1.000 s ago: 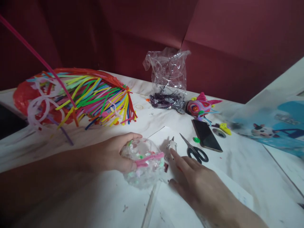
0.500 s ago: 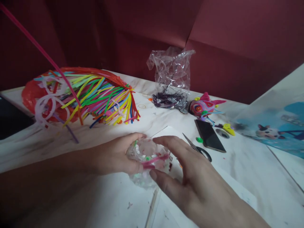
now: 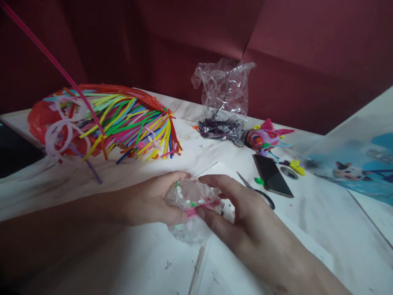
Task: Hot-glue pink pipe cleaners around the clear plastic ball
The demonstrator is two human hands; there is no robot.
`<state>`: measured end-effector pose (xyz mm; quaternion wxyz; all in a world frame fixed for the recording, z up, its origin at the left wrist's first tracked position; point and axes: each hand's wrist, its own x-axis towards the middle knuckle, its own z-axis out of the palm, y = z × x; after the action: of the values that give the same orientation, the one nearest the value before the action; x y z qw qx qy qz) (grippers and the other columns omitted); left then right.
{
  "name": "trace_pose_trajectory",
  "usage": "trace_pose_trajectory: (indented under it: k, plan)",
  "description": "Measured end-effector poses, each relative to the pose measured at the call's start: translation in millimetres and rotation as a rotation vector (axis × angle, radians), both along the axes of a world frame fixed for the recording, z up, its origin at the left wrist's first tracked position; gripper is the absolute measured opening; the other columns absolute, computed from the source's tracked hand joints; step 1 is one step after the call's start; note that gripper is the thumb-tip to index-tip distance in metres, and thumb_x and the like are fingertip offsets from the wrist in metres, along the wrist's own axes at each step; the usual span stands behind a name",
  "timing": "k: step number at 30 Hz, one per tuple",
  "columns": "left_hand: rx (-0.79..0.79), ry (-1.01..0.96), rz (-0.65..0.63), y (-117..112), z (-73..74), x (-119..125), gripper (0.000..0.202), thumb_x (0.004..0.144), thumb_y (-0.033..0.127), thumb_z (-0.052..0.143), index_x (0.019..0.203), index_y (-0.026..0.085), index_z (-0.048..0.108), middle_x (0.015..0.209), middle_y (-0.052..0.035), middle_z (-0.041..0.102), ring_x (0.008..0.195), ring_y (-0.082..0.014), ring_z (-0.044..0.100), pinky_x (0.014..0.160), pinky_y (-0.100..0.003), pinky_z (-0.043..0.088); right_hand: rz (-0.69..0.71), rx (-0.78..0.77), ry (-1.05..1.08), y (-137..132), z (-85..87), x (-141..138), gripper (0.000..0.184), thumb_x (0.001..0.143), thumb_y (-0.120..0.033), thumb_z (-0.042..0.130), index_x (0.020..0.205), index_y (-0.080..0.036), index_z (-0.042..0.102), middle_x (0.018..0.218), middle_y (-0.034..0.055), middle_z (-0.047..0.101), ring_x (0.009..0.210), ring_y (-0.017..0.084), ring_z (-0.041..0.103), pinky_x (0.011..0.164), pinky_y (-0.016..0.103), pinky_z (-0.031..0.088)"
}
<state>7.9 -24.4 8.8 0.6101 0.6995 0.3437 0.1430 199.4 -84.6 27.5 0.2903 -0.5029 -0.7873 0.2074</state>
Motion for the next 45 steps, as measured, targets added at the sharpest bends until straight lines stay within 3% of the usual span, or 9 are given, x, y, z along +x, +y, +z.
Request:
trace_pose_trajectory:
  k: [6,12,18,22,25,34,38,41,45]
  plan:
    - [0.046,0.036,-0.030,2.5,0.8,-2.2,0.053,0.068,0.031,0.065,0.115,0.015,0.045,0.091,-0.0059,0.061,0.080,-0.0205,0.059,0.056,-0.025,0.042,0.014,-0.014,0.011,0.9,-0.8,1.0,0.026,0.091,-0.033,0.052,0.113,-0.020,0.055,0.110,0.0044,0.058,0.086,0.018,0.062,0.065,0.020,0.056]
    - [0.151,0.080,-0.047,4.4,3.1,-5.1,0.059,0.065,0.033,0.066,0.117,0.014,0.047,0.097,-0.0070,0.061,0.080,-0.0205,0.059,0.057,-0.025,0.042,-0.004,0.034,-0.038,0.8,1.6,0.7,0.024,0.090,-0.032,0.051,0.111,-0.022,0.057,0.105,0.0001,0.060,0.082,0.013,0.062,0.063,0.015,0.054]
    - [0.104,0.114,-0.032,1.3,5.2,-4.7,0.072,0.064,0.034,0.066,0.128,0.014,0.040,0.097,-0.0073,0.064,0.078,-0.0202,0.060,0.056,-0.024,0.041,0.033,0.176,-0.147,-0.5,4.5,-1.6,0.024,0.090,-0.026,0.047,0.112,-0.024,0.057,0.103,-0.0008,0.061,0.079,0.014,0.062,0.059,0.016,0.052]
    - [0.115,0.136,0.000,-1.1,5.2,-3.7,0.075,0.062,0.036,0.066,0.129,0.015,0.039,0.096,-0.0071,0.064,0.078,-0.0207,0.060,0.055,-0.025,0.041,0.025,0.233,-0.204,-3.8,6.0,-1.3,0.024,0.090,-0.025,0.045,0.111,-0.023,0.056,0.100,0.0000,0.062,0.069,0.013,0.062,0.047,0.016,0.048]
    - [0.120,0.133,0.025,-2.7,4.6,-2.6,0.072,0.061,0.035,0.066,0.127,0.015,0.042,0.098,-0.0076,0.063,0.079,-0.0214,0.060,0.054,-0.025,0.041,0.014,0.258,-0.233,-4.6,4.8,0.6,0.024,0.090,-0.026,0.043,0.111,-0.022,0.055,0.101,0.0004,0.062,0.075,0.013,0.063,0.053,0.015,0.050]
    - [0.080,0.063,-0.043,-0.7,4.2,-2.3,0.071,0.066,0.032,0.063,0.129,0.012,0.039,0.092,-0.0072,0.065,0.074,-0.0207,0.060,0.052,-0.025,0.042,0.027,0.251,-0.278,-4.3,5.6,-0.9,0.026,0.091,-0.026,0.042,0.113,-0.019,0.055,0.100,0.0015,0.063,0.077,0.015,0.064,0.049,0.018,0.051]
    - [0.026,0.041,-0.082,3.8,4.9,-3.1,0.062,0.068,0.032,0.062,0.124,0.011,0.044,0.096,-0.0090,0.063,0.075,-0.0193,0.060,0.056,-0.026,0.044,0.017,0.207,-0.277,-5.1,7.0,-0.2,0.029,0.092,-0.027,0.042,0.118,-0.019,0.052,0.105,0.0021,0.061,0.080,0.015,0.063,0.049,0.017,0.050]
    - [0.032,0.001,-0.105,6.1,3.2,-4.0,0.064,0.067,0.029,0.066,0.124,0.012,0.043,0.102,-0.0103,0.062,0.076,-0.0183,0.059,0.057,-0.026,0.045,0.023,0.198,-0.267,-5.6,6.1,2.9,0.028,0.092,-0.026,0.042,0.117,-0.020,0.052,0.106,0.0014,0.061,0.081,0.014,0.063,0.054,0.017,0.051]
    - [0.048,-0.037,-0.116,8.1,-3.5,-3.7,0.068,0.065,0.026,0.069,0.126,0.013,0.041,0.107,-0.0112,0.060,0.081,-0.0197,0.060,0.058,-0.025,0.046,0.012,0.230,-0.280,-7.1,4.4,6.4,0.027,0.092,-0.026,0.043,0.117,-0.020,0.053,0.104,0.0010,0.061,0.080,0.014,0.063,0.049,0.017,0.051]
